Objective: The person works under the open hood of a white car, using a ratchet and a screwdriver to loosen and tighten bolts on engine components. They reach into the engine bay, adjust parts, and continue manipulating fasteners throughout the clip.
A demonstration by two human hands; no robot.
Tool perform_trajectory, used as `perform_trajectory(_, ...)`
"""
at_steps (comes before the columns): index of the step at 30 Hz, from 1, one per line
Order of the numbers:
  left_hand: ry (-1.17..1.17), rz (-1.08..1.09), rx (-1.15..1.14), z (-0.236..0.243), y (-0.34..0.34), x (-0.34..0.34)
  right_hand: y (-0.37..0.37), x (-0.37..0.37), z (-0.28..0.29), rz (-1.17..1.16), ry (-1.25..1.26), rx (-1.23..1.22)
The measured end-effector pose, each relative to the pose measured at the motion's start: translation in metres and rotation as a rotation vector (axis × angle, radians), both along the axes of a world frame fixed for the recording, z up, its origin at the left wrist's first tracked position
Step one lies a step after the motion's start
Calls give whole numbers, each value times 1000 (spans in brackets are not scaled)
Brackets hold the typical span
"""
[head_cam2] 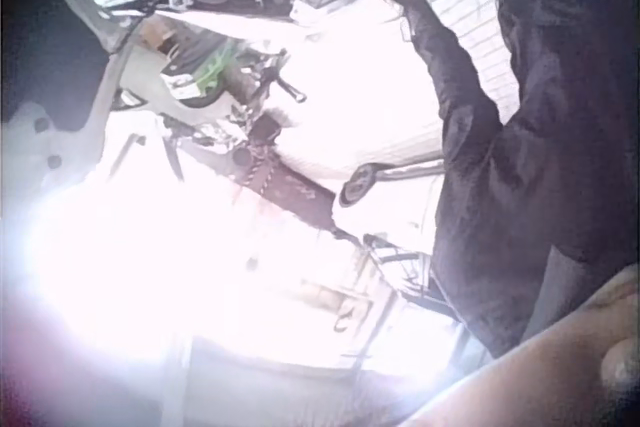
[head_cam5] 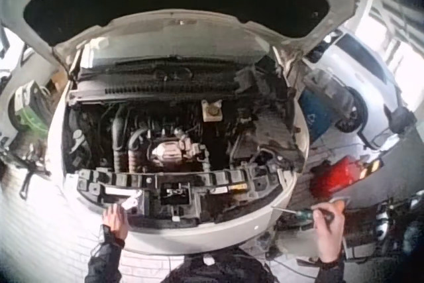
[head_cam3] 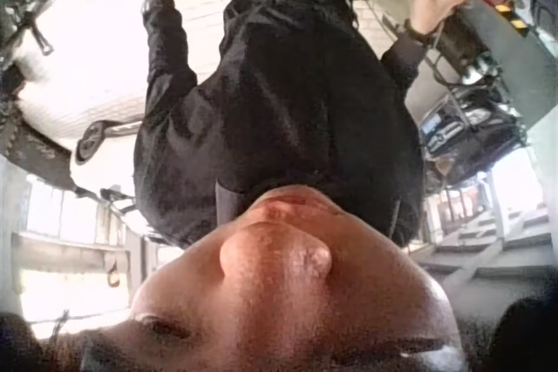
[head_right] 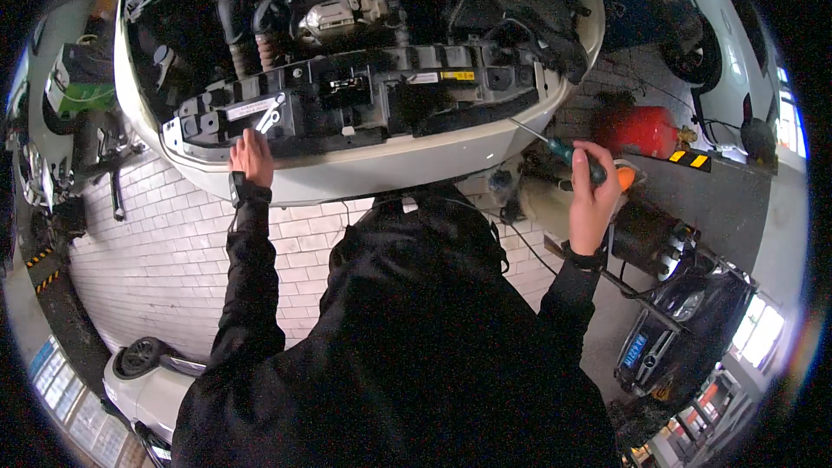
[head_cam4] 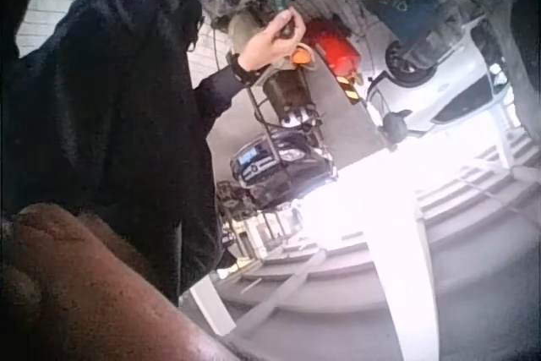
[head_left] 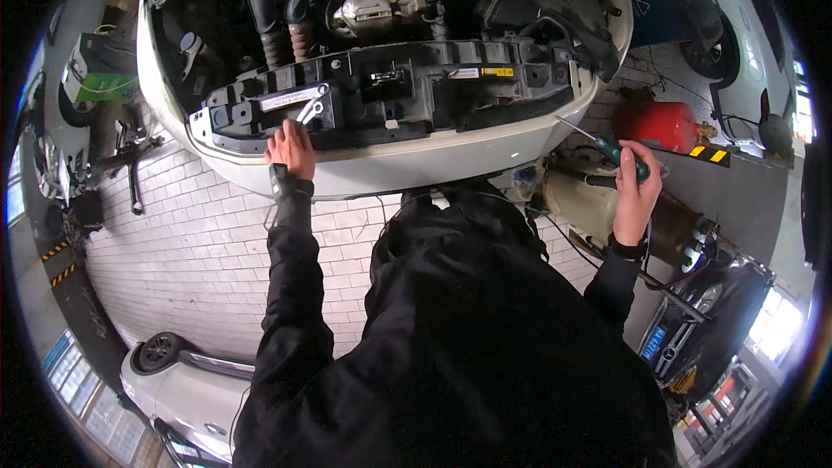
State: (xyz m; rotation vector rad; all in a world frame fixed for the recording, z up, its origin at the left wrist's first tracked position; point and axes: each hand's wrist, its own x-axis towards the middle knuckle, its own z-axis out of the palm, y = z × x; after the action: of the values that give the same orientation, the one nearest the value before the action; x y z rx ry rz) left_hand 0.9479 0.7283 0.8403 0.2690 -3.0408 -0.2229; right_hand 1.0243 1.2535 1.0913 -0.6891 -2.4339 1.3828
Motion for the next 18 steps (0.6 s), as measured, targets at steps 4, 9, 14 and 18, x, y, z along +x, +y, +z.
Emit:
perform_trajectory(4, 9, 85, -23, -12, -11, -19, -2, -33, -11, 80, -25, 92)
perform_trajectory(9, -72, 172, -33, -22, -16, -33, 2, -97, -35, 140, -110, 21)
perform_trajectory(14, 3, 184, -89, -48, -37, -25, 2, -175, -75, 293, -129, -13)
perform_trajectory(18, -108, 215, -17, -27, -22, -39, -5, -240, -120, 378, -114, -65)
